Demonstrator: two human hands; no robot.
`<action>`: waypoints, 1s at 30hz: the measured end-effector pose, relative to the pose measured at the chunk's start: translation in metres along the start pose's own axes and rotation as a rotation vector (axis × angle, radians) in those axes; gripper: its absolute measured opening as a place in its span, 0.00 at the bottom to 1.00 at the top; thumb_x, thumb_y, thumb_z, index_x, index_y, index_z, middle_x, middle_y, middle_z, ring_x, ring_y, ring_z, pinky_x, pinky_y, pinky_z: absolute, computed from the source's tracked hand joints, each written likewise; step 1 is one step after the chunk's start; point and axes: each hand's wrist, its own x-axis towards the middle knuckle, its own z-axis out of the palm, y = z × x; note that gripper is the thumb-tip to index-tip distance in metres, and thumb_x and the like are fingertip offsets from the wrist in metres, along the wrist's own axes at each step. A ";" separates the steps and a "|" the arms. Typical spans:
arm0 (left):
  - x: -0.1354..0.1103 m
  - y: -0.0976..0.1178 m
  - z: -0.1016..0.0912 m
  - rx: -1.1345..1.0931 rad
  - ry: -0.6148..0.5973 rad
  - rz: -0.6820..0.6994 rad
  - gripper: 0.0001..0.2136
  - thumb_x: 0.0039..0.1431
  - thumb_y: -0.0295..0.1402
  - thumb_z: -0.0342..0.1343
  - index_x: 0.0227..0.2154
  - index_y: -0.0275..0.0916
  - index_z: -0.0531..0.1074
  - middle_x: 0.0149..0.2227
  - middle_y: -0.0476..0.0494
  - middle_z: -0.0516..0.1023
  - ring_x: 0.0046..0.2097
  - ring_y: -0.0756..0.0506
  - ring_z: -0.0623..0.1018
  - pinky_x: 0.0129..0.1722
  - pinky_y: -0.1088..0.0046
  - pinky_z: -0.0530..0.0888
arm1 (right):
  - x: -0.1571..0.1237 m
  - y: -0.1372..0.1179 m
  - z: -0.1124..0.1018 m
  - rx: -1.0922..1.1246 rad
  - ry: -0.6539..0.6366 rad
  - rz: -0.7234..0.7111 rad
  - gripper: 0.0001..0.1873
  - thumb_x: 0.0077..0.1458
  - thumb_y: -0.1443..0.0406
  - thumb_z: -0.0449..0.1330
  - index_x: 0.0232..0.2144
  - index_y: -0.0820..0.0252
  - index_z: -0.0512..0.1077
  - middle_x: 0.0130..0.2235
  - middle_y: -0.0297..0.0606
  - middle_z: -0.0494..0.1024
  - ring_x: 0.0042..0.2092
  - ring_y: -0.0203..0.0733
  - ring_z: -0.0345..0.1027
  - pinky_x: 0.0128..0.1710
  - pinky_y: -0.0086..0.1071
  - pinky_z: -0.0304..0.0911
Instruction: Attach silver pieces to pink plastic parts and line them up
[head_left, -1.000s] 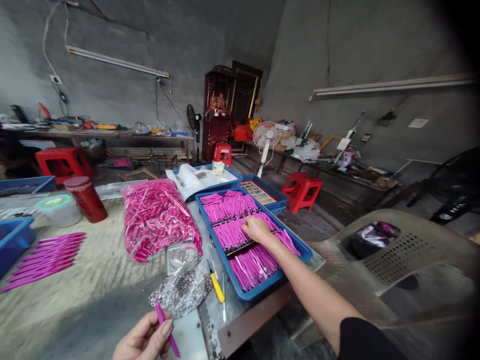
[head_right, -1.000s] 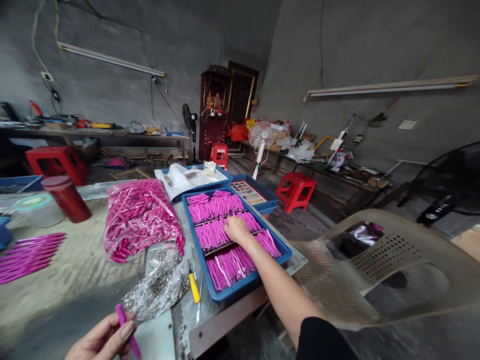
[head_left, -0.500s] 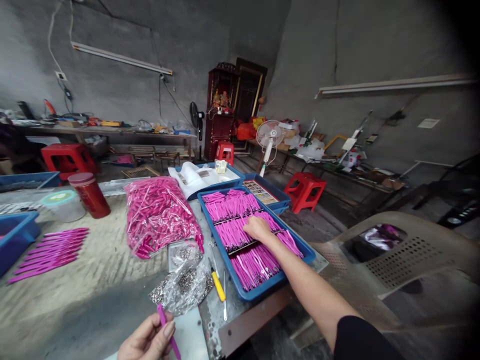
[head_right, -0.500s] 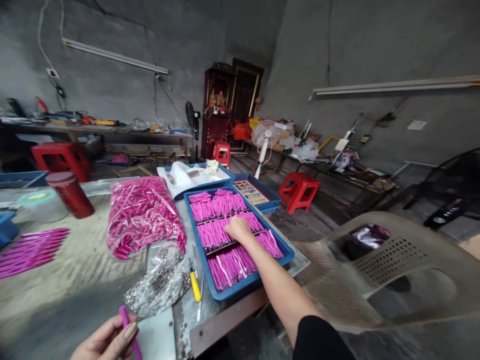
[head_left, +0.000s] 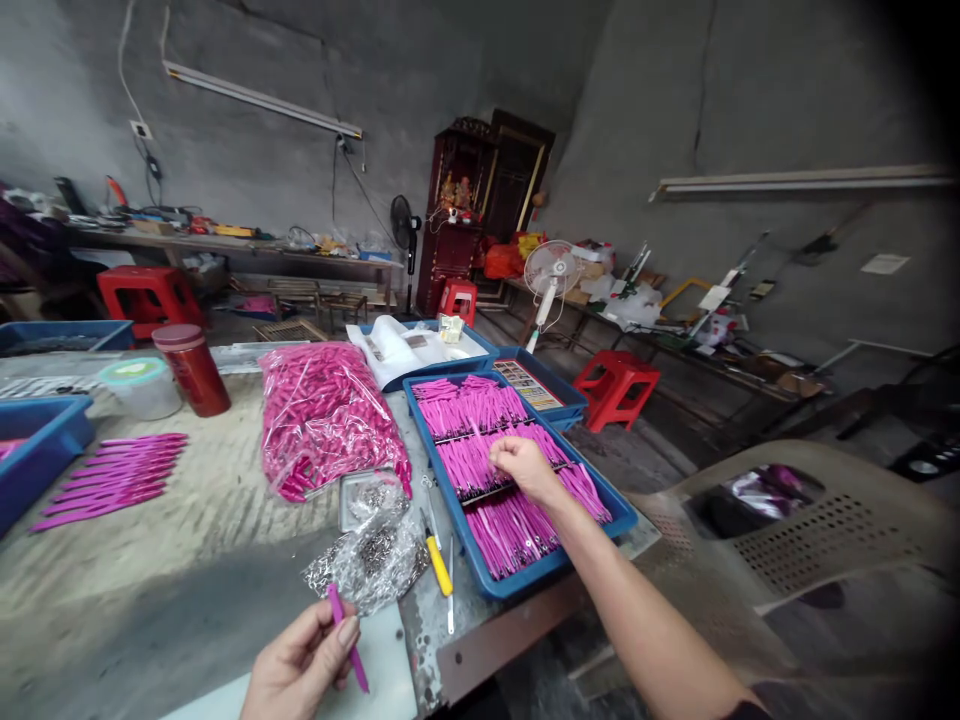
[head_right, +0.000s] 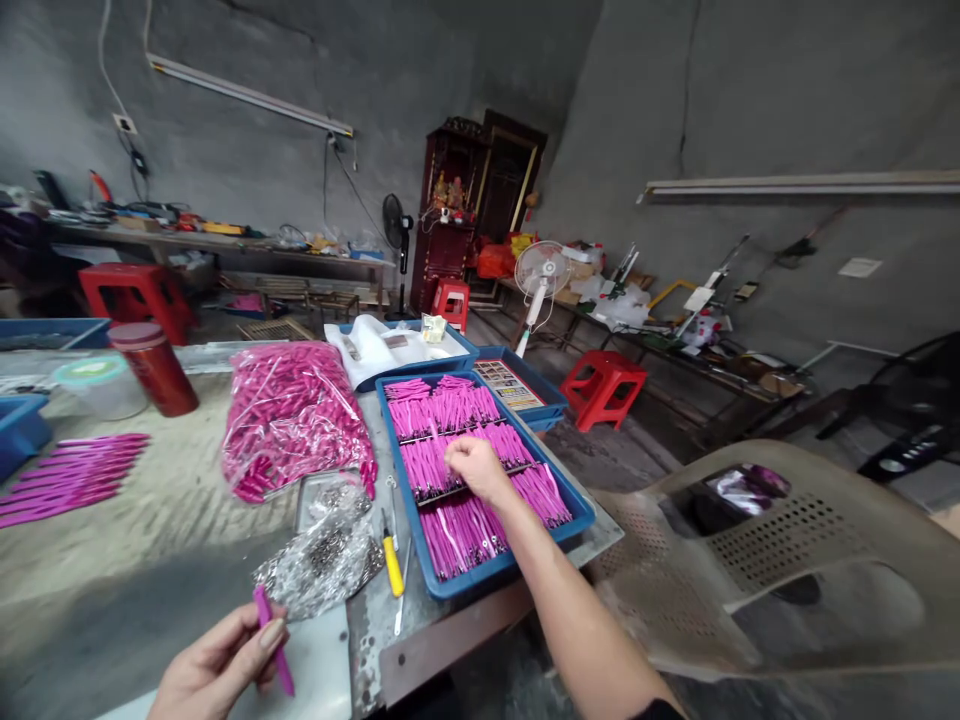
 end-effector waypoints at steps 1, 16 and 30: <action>0.002 0.002 0.001 0.004 -0.026 -0.002 0.17 0.33 0.47 0.60 0.21 0.37 0.72 0.15 0.52 0.66 0.18 0.52 0.64 0.17 0.78 0.66 | -0.008 -0.006 0.006 0.059 -0.029 -0.001 0.05 0.40 0.65 0.49 0.17 0.61 0.60 0.17 0.29 0.64 0.20 0.30 0.57 0.21 0.24 0.54; 0.013 -0.002 0.021 -0.400 -0.213 -0.140 0.12 0.41 0.39 0.60 0.24 0.34 0.68 0.16 0.53 0.67 0.18 0.55 0.65 0.20 0.79 0.63 | -0.112 -0.040 0.113 1.180 -0.651 0.343 0.06 0.35 0.67 0.60 0.20 0.66 0.67 0.18 0.36 0.70 0.18 0.28 0.56 0.17 0.22 0.45; 0.004 -0.007 0.013 -0.353 -0.156 -0.099 0.12 0.41 0.39 0.59 0.23 0.34 0.68 0.17 0.53 0.68 0.20 0.55 0.65 0.21 0.80 0.64 | -0.129 -0.039 0.122 0.693 -0.430 0.007 0.08 0.48 0.62 0.58 0.25 0.63 0.68 0.25 0.35 0.73 0.26 0.33 0.63 0.27 0.26 0.57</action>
